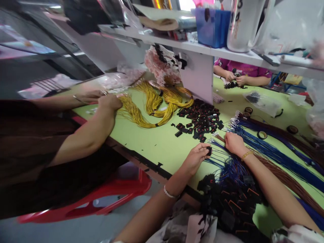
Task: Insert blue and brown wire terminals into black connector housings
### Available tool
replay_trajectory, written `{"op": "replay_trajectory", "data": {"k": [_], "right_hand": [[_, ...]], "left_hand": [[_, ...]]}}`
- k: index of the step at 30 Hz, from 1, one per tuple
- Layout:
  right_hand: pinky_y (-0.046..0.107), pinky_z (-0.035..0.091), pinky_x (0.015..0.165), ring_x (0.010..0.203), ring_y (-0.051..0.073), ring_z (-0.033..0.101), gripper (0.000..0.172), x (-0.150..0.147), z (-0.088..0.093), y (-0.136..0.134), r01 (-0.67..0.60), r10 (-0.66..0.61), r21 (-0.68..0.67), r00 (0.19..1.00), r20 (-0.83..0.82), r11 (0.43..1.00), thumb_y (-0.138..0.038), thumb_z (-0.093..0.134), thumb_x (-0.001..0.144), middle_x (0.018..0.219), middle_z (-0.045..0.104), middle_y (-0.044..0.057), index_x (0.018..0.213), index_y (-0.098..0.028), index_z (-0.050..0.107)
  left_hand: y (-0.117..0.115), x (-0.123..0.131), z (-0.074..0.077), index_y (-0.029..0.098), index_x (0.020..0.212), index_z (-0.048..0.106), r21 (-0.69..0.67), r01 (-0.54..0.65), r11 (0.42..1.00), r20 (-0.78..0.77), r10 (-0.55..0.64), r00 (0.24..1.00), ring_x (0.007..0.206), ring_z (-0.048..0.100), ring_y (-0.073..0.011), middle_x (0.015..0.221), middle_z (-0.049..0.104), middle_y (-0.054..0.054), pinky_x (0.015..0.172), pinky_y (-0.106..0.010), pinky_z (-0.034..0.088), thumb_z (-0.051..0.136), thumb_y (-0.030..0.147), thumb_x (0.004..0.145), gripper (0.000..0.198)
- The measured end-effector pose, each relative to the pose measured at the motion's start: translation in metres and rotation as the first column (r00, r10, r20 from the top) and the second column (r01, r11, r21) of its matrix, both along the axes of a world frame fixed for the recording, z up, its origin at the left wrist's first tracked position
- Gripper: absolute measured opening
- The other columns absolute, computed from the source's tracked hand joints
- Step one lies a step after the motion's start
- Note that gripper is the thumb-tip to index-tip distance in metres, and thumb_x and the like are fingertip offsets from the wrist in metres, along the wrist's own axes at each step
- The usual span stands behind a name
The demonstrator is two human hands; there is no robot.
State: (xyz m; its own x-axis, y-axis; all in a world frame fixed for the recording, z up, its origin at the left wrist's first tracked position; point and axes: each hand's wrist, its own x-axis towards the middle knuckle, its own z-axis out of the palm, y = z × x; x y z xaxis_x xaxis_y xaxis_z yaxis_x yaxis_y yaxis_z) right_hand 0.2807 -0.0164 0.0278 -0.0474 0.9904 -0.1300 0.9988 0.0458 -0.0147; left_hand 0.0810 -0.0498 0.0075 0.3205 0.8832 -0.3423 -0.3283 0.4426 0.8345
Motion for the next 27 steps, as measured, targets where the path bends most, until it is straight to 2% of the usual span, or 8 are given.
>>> {"op": "replay_trajectory", "data": {"k": [4, 10, 14, 17, 19, 22, 25, 27], "right_hand": [[0.027, 0.032, 0.063, 0.078, 0.021, 0.062, 0.023, 0.001, 0.003, 0.001, 0.022, -0.022, -0.008, 1.000, 0.023, 1.000, -0.028, 0.040, 0.091, 0.093, 0.067, 0.012, 0.097, -0.016, 0.058], [0.027, 0.032, 0.063, 0.079, 0.020, 0.061, 0.022, 0.007, -0.001, 0.002, -0.003, 0.001, -0.055, 0.999, -0.043, 0.998, -0.026, 0.040, 0.090, 0.092, 0.068, 0.009, 0.091, -0.018, 0.061], [0.027, 0.030, 0.061, 0.071, 0.020, 0.059, 0.025, 0.014, -0.001, 0.002, 0.040, -0.040, -0.004, 0.997, -0.066, 0.999, -0.026, 0.037, 0.092, 0.085, 0.067, 0.012, 0.096, -0.015, 0.059], [0.026, 0.030, 0.059, 0.064, 0.017, 0.055, 0.019, 0.016, 0.001, 0.004, 0.069, -0.056, 0.055, 0.977, -0.204, 0.996, -0.026, 0.041, 0.088, 0.077, 0.065, 0.008, 0.089, -0.016, 0.058], [0.024, 0.031, 0.058, 0.061, 0.014, 0.051, 0.015, 0.012, 0.004, 0.006, 0.045, -0.007, 0.098, 0.931, -0.364, 0.994, -0.026, 0.045, 0.085, 0.071, 0.063, 0.004, 0.079, -0.017, 0.056], [0.022, 0.033, 0.056, 0.058, 0.012, 0.047, 0.015, -0.001, 0.011, 0.008, -0.004, 0.093, 0.151, 0.804, -0.588, 0.988, -0.027, 0.047, 0.082, 0.066, 0.058, 0.000, 0.072, -0.018, 0.054], [0.022, 0.035, 0.056, 0.058, 0.011, 0.046, 0.013, -0.015, 0.017, 0.005, -0.038, 0.137, 0.151, 0.672, -0.728, 0.988, -0.026, 0.049, 0.079, 0.065, 0.057, -0.001, 0.071, -0.017, 0.054], [0.021, 0.036, 0.057, 0.058, 0.011, 0.046, 0.012, -0.021, 0.018, -0.001, -0.053, 0.131, 0.124, 0.612, -0.780, 0.991, -0.025, 0.051, 0.077, 0.065, 0.056, -0.001, 0.070, -0.017, 0.055]], "left_hand": [[0.000, 0.003, 0.001, 0.014, 0.090, 0.062, -0.014, 0.000, 1.000, 0.020, 0.000, 1.000, 0.070, 0.054, -0.0110, 0.077, 0.059, -0.002, 0.067, -0.026, 0.046, 0.072, 0.025, 0.064, 0.029], [0.001, 0.005, 0.001, 0.015, 0.090, 0.062, -0.023, 0.007, 1.000, 0.036, -0.006, 0.999, 0.069, 0.054, -0.0105, 0.076, 0.059, -0.001, 0.066, -0.025, 0.045, 0.071, 0.025, 0.064, 0.029], [0.002, 0.006, 0.000, 0.014, 0.090, 0.062, -0.026, 0.000, 1.000, 0.022, 0.001, 1.000, 0.070, 0.054, -0.0109, 0.076, 0.058, -0.002, 0.066, -0.026, 0.046, 0.071, 0.024, 0.065, 0.028], [0.003, 0.009, 0.000, 0.015, 0.089, 0.062, -0.020, -0.026, 0.999, 0.035, 0.027, 0.999, 0.070, 0.054, -0.0108, 0.079, 0.058, -0.003, 0.065, -0.025, 0.045, 0.072, 0.023, 0.065, 0.028], [0.003, 0.011, 0.000, 0.015, 0.089, 0.062, -0.017, -0.050, 0.999, 0.068, 0.051, 0.996, 0.070, 0.053, -0.0104, 0.082, 0.058, -0.003, 0.065, -0.024, 0.045, 0.072, 0.022, 0.065, 0.027], [0.003, 0.012, 0.000, 0.015, 0.088, 0.062, -0.037, -0.072, 0.997, 0.140, 0.076, 0.987, 0.072, 0.052, -0.0098, 0.083, 0.057, -0.003, 0.066, -0.023, 0.044, 0.070, 0.019, 0.066, 0.024], [0.004, 0.012, -0.002, 0.014, 0.089, 0.061, -0.065, -0.081, 0.995, 0.215, 0.093, 0.972, 0.073, 0.052, -0.0095, 0.082, 0.056, -0.002, 0.066, -0.023, 0.044, 0.069, 0.016, 0.066, 0.024], [0.004, 0.012, -0.003, 0.014, 0.089, 0.061, -0.075, -0.084, 0.994, 0.260, 0.101, 0.960, 0.073, 0.052, -0.0095, 0.083, 0.055, -0.002, 0.066, -0.023, 0.043, 0.068, 0.015, 0.066, 0.024]]}}
